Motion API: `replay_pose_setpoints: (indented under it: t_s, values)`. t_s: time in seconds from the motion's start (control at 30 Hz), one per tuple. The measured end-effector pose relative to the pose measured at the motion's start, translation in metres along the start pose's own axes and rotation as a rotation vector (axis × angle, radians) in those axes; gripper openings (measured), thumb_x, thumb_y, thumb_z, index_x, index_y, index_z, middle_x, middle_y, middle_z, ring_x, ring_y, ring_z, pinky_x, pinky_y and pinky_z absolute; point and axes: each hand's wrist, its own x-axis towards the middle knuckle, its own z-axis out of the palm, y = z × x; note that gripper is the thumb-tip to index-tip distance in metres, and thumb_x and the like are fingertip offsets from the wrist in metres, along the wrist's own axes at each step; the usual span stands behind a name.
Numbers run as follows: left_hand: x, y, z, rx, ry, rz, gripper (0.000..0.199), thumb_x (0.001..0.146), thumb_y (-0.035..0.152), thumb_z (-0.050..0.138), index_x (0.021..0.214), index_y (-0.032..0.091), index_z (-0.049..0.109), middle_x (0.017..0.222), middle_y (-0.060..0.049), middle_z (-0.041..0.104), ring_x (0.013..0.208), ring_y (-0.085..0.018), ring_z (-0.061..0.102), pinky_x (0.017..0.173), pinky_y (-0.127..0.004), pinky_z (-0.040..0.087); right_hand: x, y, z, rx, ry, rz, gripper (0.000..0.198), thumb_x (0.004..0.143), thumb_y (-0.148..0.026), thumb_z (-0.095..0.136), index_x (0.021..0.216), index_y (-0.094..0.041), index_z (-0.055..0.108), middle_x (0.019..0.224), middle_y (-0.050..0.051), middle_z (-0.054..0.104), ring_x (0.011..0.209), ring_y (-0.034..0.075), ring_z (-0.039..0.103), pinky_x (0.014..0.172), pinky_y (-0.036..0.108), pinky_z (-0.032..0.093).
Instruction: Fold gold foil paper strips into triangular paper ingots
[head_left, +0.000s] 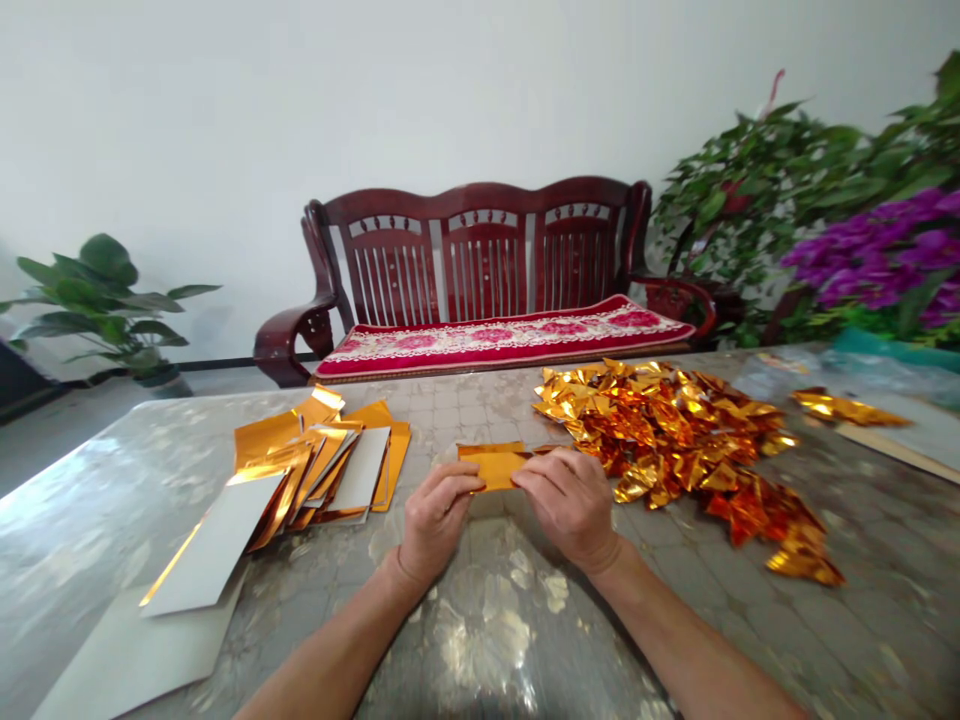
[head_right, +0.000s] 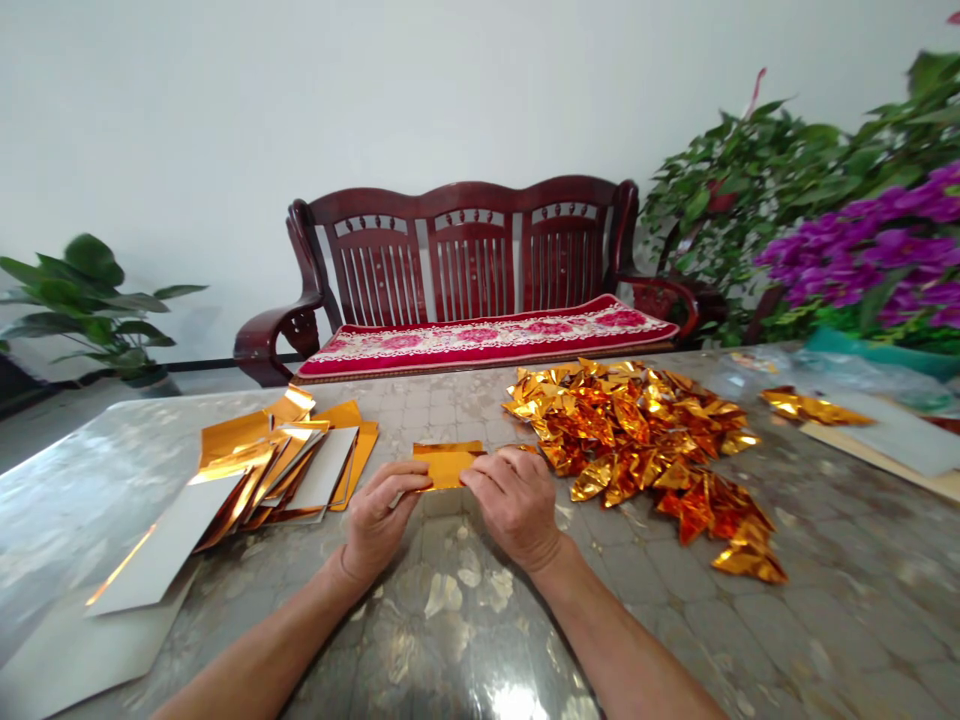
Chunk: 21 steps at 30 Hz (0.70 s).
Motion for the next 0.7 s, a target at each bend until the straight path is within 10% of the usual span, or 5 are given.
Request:
replay_pose_setpoints:
  t_s: [0.4, 0.7]
  values:
    - [-0.002, 0.001, -0.005, 0.480, -0.657, -0.013, 0.025, 0.100, 0.028, 0.046, 0.094, 0.024, 0.070, 0.086, -0.003, 0.067, 0.086, -0.019, 0.056, 0.078, -0.029, 0.046, -0.004, 0.000, 0.018, -0.053, -0.315, -0.116, 0.017, 0.096, -0.024, 0.057, 0.086, -0.023, 0.071, 0.086, 0.004, 0.066, 0.088, 0.020, 0.050, 0.078, 0.034, 0.034]
    - [-0.003, -0.011, -0.004, 0.306, -0.624, -0.264, 0.022, 0.097, 0.030, 0.053, 0.094, 0.025, 0.074, 0.089, -0.002, 0.071, 0.090, -0.017, 0.062, 0.082, -0.027, 0.047, -0.006, 0.007, 0.013, 0.125, -0.405, 0.012, 0.019, 0.098, -0.026, 0.056, 0.092, -0.022, 0.073, 0.088, 0.003, 0.067, 0.089, 0.018, 0.054, 0.081, 0.029, 0.037]
